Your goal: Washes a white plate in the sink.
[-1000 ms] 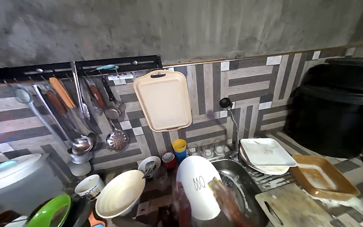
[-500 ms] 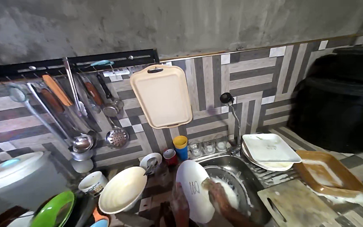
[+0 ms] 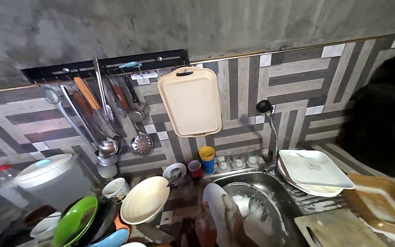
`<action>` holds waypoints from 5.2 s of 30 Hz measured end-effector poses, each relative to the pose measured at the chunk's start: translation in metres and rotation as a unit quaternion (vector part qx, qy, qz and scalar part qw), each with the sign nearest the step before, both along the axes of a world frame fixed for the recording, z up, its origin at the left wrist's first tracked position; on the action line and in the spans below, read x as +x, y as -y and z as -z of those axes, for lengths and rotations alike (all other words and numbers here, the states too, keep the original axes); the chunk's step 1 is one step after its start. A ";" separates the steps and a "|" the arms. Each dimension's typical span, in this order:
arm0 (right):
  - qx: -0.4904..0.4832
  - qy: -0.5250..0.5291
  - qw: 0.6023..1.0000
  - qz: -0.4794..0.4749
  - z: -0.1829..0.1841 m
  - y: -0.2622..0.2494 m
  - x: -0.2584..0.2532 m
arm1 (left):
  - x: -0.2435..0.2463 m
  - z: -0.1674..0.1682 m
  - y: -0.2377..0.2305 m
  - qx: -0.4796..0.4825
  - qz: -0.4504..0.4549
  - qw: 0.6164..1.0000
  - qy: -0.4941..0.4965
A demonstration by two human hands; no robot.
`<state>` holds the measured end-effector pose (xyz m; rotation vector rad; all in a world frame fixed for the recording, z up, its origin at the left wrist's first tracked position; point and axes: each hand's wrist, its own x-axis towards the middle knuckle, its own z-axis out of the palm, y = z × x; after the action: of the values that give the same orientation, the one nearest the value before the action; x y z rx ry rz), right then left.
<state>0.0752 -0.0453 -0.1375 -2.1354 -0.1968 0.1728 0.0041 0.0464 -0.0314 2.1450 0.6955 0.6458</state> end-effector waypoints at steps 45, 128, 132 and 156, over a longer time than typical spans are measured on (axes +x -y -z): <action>0.196 0.158 0.968 -0.006 -0.077 0.067 -0.047 | 0.066 -0.018 0.023 -0.146 0.189 0.966 -0.102; 0.119 -0.042 0.982 0.142 -0.002 0.105 0.083 | -0.003 0.001 0.049 0.014 0.242 0.965 -0.096; -0.027 0.059 0.995 0.082 -0.103 0.086 0.076 | 0.020 -0.005 0.036 0.067 0.273 0.947 -0.158; -0.142 0.091 0.985 -0.018 -0.127 0.079 0.087 | 0.033 0.003 0.044 0.058 0.243 0.954 -0.165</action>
<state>0.1619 -0.1244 -0.0106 -2.4346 -0.3337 0.0263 0.0366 0.0020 -0.0348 2.4374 0.2732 0.0632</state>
